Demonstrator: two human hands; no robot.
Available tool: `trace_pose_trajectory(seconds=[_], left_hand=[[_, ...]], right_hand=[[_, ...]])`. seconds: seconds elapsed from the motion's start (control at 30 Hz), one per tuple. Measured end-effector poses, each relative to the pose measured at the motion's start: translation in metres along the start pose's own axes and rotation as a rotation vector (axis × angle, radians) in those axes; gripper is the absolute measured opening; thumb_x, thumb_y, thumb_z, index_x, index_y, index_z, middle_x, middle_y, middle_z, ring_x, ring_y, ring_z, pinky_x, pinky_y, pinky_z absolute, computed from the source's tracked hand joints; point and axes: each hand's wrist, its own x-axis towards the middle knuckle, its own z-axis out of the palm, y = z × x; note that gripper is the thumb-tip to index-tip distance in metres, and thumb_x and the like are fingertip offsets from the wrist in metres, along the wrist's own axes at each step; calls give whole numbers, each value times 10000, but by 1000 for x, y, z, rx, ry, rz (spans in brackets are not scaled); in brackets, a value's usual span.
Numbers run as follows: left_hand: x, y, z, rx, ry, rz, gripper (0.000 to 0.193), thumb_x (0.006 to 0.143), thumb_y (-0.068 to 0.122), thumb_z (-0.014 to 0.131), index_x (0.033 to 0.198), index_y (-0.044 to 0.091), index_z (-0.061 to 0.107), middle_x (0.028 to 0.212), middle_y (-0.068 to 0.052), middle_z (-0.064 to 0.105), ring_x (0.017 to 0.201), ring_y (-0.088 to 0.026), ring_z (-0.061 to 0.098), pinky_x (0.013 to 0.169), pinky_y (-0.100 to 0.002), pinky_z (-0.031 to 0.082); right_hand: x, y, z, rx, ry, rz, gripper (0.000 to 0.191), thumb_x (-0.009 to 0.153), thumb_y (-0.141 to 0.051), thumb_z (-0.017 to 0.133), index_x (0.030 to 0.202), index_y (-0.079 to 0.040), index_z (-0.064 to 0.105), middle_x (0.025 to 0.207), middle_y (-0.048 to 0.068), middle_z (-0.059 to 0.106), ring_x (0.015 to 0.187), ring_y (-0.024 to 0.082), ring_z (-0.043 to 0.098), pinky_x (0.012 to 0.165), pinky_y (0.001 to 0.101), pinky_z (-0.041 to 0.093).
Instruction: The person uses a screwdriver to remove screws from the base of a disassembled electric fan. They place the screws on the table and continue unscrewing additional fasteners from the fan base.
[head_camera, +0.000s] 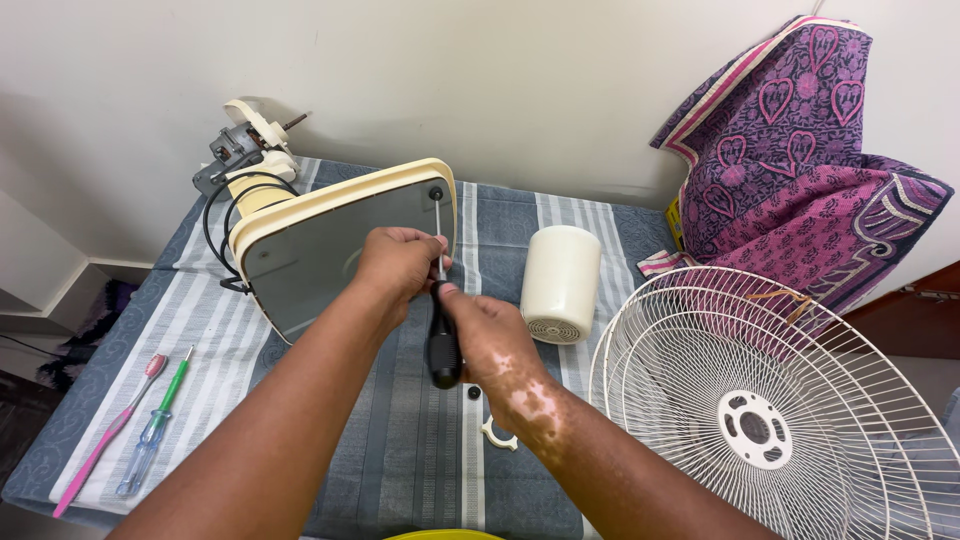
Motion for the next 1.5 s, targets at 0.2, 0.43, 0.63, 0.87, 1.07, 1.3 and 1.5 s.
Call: trace_pose_trajectory(seconds=[0.2, 0.43, 0.63, 0.87, 1.07, 1.3, 1.5], left_hand=[[-3, 2, -4, -46, -14, -22, 127, 946, 105, 644, 875, 19, 705, 757, -69, 693, 612, -125, 559, 602, -286, 495], [-2, 5, -3, -74, -32, -19, 176, 952, 139, 638, 847, 10, 698, 737, -55, 682, 600, -118, 556, 541, -288, 471], [10, -1, -2, -13, -1, 20, 239, 907, 173, 773, 743, 37, 663, 663, -34, 620, 536, -103, 501, 471, -271, 411], [17, 1, 1, -27, -56, -51, 211, 953, 162, 680, 794, 24, 690, 690, -27, 648, 569, -112, 506, 548, -283, 450], [13, 7, 3, -45, -65, -67, 234, 999, 186, 603, 887, 9, 709, 780, -40, 644, 647, -137, 518, 593, -316, 496], [7, 11, 2, -87, -80, -83, 250, 1004, 208, 586, 934, -3, 699, 796, -45, 630, 662, -149, 550, 585, -343, 502], [5, 7, 1, -30, -47, -44, 211, 976, 213, 618, 869, 46, 692, 738, -18, 651, 611, -121, 523, 556, -304, 442]], right_hand=[[0, -9, 0, 43, -137, 22, 285, 951, -293, 471, 1007, -86, 659, 875, 77, 790, 714, 158, 756, 700, 357, 631], [3, -13, 1, -34, 1, -71, 287, 854, -289, 768, 938, -25, 694, 760, 68, 720, 616, 121, 665, 572, 291, 577], [9, -11, 7, -108, 76, -112, 340, 768, -299, 855, 869, -54, 643, 688, 31, 628, 555, 102, 554, 511, 294, 478], [2, -24, 2, -62, 44, 95, 414, 1002, -466, 479, 926, -106, 668, 751, 18, 614, 712, 128, 593, 748, 392, 492], [1, -30, -3, -37, -105, 35, 290, 1022, -287, 495, 981, -77, 689, 824, 27, 758, 727, 110, 660, 766, 350, 555], [6, -27, -8, 38, -164, 2, 289, 1022, -311, 545, 967, -72, 699, 790, 22, 731, 666, 88, 637, 697, 318, 544], [9, -15, -9, 20, -118, -33, 315, 995, -324, 574, 936, -36, 685, 770, 48, 718, 638, 105, 647, 666, 303, 564]])
